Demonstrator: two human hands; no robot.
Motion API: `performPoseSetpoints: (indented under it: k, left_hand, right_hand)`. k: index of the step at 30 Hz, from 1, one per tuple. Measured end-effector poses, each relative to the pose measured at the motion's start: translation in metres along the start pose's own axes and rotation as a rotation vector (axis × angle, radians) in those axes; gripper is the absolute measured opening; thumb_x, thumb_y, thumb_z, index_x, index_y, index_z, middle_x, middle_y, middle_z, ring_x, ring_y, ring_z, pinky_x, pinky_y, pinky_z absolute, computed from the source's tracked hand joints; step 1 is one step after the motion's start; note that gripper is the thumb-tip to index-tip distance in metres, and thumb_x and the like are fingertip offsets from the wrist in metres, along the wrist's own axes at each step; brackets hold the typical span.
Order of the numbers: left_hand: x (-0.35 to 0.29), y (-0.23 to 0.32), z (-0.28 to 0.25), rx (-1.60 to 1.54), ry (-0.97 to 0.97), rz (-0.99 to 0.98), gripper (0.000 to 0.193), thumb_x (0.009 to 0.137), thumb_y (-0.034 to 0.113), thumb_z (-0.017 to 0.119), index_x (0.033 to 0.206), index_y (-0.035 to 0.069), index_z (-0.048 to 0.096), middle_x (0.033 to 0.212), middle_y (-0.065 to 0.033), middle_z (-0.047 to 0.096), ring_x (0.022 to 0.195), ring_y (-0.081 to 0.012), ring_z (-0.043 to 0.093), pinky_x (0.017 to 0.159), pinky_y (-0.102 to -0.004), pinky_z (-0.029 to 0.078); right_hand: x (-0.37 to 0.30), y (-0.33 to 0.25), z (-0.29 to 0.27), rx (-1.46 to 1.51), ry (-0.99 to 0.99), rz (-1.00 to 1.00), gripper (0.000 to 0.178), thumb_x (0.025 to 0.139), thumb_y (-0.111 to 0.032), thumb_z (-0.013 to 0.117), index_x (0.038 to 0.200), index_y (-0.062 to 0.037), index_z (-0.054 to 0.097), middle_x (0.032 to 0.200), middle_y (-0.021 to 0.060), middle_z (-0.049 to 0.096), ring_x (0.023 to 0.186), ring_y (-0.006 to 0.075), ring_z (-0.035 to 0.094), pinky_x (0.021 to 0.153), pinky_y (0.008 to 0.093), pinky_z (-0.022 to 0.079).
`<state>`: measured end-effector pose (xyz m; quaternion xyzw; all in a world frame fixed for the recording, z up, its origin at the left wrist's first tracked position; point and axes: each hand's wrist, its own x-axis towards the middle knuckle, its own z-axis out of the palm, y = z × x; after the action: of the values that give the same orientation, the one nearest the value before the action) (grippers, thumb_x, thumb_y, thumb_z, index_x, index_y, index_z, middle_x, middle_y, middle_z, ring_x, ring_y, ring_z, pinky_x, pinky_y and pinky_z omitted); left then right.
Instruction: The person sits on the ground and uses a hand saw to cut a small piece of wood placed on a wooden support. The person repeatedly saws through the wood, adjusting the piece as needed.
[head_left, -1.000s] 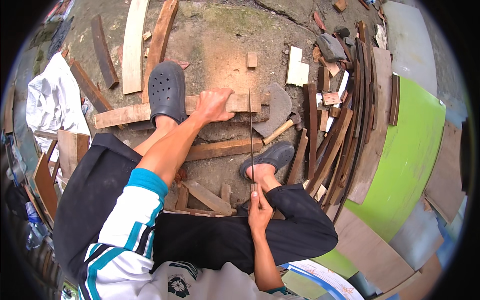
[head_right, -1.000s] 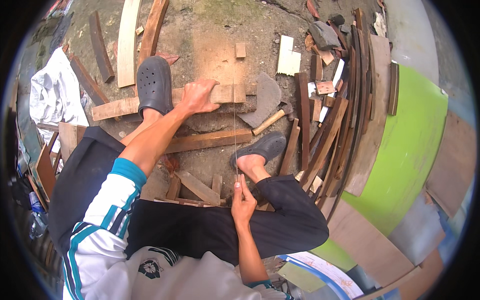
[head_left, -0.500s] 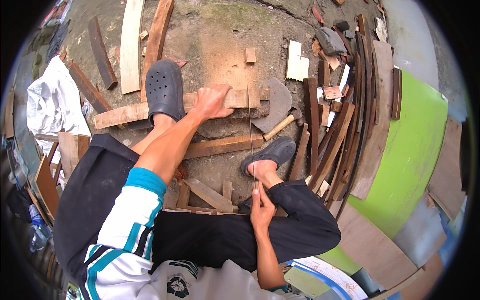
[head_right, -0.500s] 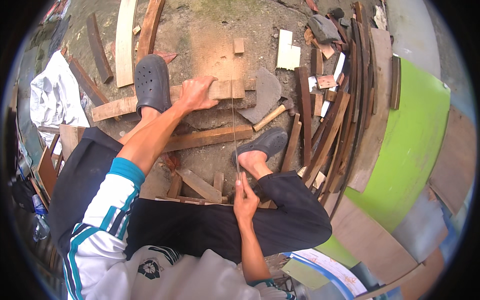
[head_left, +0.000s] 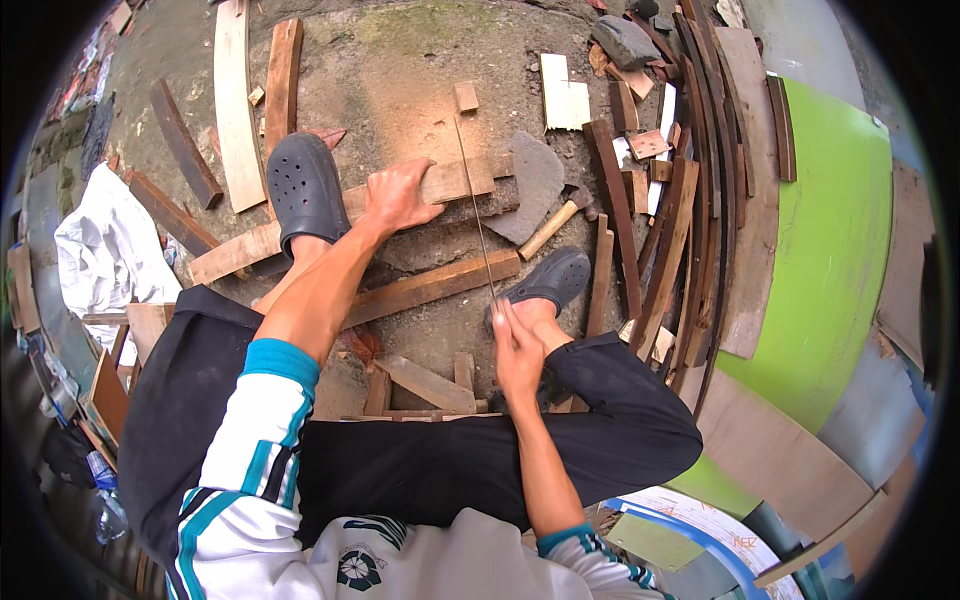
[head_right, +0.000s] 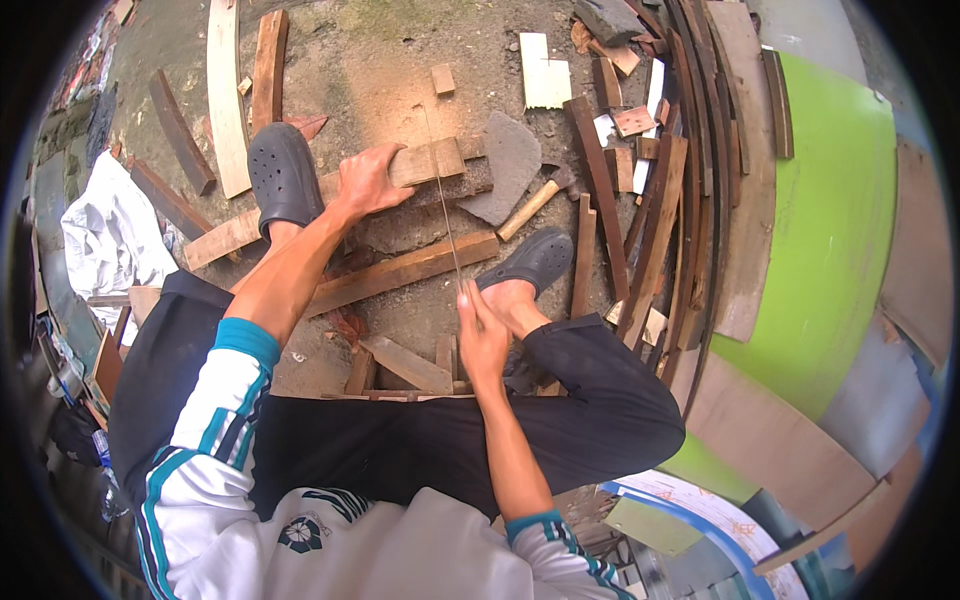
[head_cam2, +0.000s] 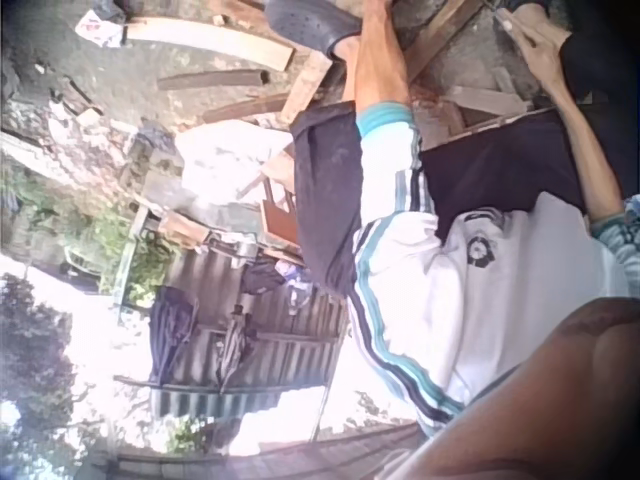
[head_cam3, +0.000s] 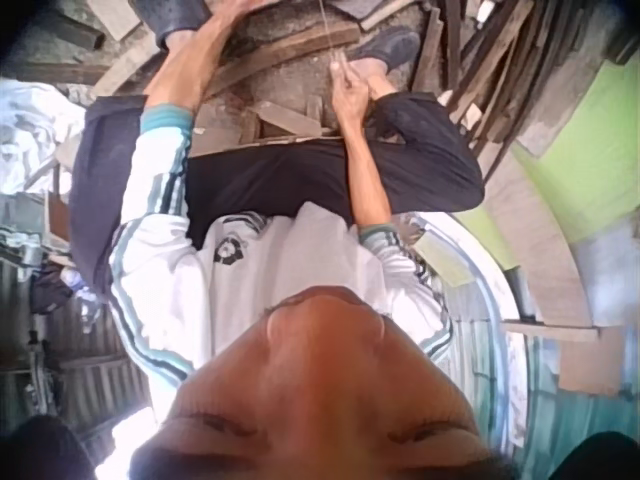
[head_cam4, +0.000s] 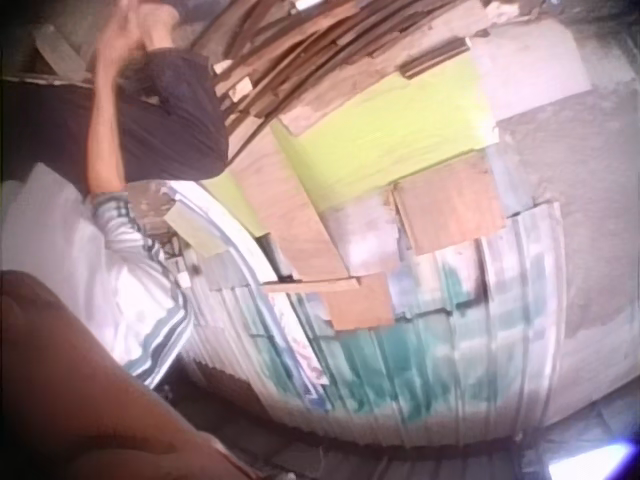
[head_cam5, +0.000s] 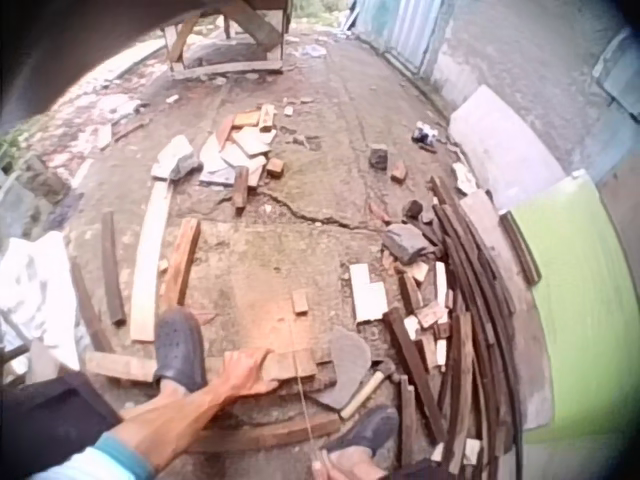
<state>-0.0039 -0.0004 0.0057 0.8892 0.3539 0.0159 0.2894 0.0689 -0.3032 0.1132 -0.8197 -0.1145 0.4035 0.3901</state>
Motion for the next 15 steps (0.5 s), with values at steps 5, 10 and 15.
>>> performPoseSetpoints:
  k: [5,10,15]
  left_hand:
    - [0.002,0.005,-0.004,0.025,-0.002,0.013,0.067,0.063,0.038,0.086,0.12,0.009,0.067,0.102,-0.0176,0.075,0.097,-0.036,0.073,0.081,-0.0481,0.058]
    - [0.005,0.006,-0.008,0.012,-0.023,-0.032,0.065,0.063,0.038,0.086,0.119,0.009,0.068,0.102,-0.0177,0.075,0.097,-0.0357,0.073,0.081,-0.0482,0.058]
    - [0.004,0.011,-0.007,0.0,-0.024,-0.026,0.066,0.063,0.037,0.086,0.119,0.007,0.069,0.104,-0.0175,0.075,0.096,-0.0351,0.073,0.082,-0.0476,0.058]
  right_hand:
    - [0.051,-0.031,0.031,0.158,0.02,0.042,0.041,0.106,-0.024,0.062,0.136,0.0032,0.064,0.123,0.0194,0.073,0.11,0.0128,0.068,0.096,0.0275,0.051]
    - [-0.05,0.0,-0.026,0.0,0.021,0.032,0.037,0.104,-0.017,0.064,0.134,0.0041,0.065,0.12,0.0191,0.075,0.11,0.0141,0.069,0.096,0.0294,0.052]
    - [0.079,-0.042,0.042,0.169,-0.004,-0.011,0.04,0.105,-0.023,0.062,0.136,0.0033,0.064,0.125,0.0193,0.073,0.11,0.0137,0.068,0.097,0.0287,0.051]
